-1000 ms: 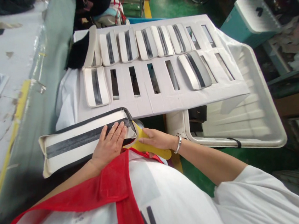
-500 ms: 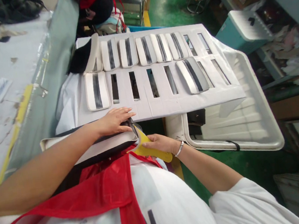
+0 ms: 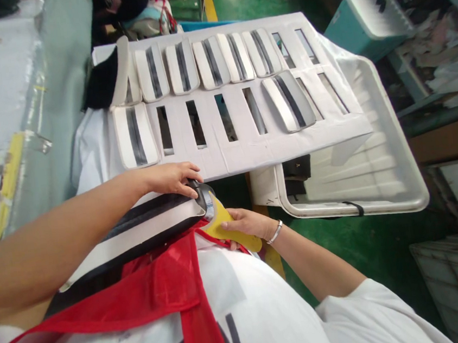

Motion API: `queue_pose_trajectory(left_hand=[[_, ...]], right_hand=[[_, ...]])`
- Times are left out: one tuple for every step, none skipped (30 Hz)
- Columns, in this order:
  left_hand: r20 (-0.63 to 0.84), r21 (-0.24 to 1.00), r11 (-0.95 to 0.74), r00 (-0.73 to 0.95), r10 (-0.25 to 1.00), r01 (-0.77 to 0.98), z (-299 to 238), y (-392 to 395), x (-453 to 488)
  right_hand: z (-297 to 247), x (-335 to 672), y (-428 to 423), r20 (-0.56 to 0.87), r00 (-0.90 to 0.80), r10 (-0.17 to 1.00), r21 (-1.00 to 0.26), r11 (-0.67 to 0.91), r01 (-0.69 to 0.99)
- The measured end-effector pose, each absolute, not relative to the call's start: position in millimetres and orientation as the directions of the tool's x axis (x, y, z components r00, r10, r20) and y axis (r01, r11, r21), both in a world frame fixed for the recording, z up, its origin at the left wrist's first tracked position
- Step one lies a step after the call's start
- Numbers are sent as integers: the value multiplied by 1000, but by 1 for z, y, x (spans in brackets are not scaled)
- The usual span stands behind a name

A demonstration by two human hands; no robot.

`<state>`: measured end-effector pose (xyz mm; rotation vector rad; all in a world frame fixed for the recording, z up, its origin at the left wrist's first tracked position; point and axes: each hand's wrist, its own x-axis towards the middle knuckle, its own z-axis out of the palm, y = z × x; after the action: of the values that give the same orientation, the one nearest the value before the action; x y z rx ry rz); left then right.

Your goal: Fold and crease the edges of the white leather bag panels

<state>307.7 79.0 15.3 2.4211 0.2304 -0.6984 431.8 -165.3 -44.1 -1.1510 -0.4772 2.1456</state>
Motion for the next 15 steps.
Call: queue_pose_trajectory(left_hand=[[-518, 505, -812, 855, -12, 294, 14, 79, 307], [-499, 504, -822, 866, -25, 266, 12, 78, 306], [-477, 501, -832, 878, -37, 237, 11, 78, 305], [-452, 498, -842, 890, -50, 206, 10, 77, 304], [-428, 497, -850, 901, -63, 177, 9, 77, 304], [-409, 499, -854, 909, -79, 150, 8, 76, 303], [-396, 505, -853, 913, -96, 129, 7, 76, 303], [-390, 516, -849, 914, -115, 113, 6, 76, 304], [-389, 528, -843, 911, -134, 101, 5, 76, 304], [-390, 540, -837, 908, -152, 92, 5, 76, 305], [-392, 548, -832, 905, -164, 87, 5, 76, 306], [-397, 552, -830, 902, -170, 86, 5, 75, 306], [-402, 550, -831, 900, -169, 89, 6, 75, 306], [-407, 542, -835, 899, -164, 93, 6, 75, 306], [-410, 532, -842, 898, -158, 95, 7, 74, 305]], right_hand=[[-46, 433, -166, -611, -429, 666, -566, -746, -352], [-48, 435, -168, -617, -446, 648, -553, -761, -341], [-52, 437, -169, -617, -453, 644, -545, -764, -344], [-56, 440, -170, -611, -442, 656, -542, -754, -370], [-61, 442, -171, -603, -411, 684, -540, -729, -421], [-67, 445, -172, -594, -355, 722, -534, -684, -496], [-73, 446, -172, -591, -279, 757, -522, -623, -583], [-80, 446, -171, -597, -198, 778, -505, -555, -661], [-86, 445, -169, -609, -127, 783, -487, -495, -719], [-91, 442, -165, -623, -77, 779, -474, -453, -755], [-96, 437, -161, -635, -49, 771, -466, -433, -772], [-100, 430, -156, -642, -40, 766, -466, -431, -773], [-103, 422, -150, -645, -41, 763, -469, -438, -767], [-106, 413, -144, -645, -44, 763, -470, -442, -764], [-109, 405, -139, -644, -36, 764, -489, -448, -748]])
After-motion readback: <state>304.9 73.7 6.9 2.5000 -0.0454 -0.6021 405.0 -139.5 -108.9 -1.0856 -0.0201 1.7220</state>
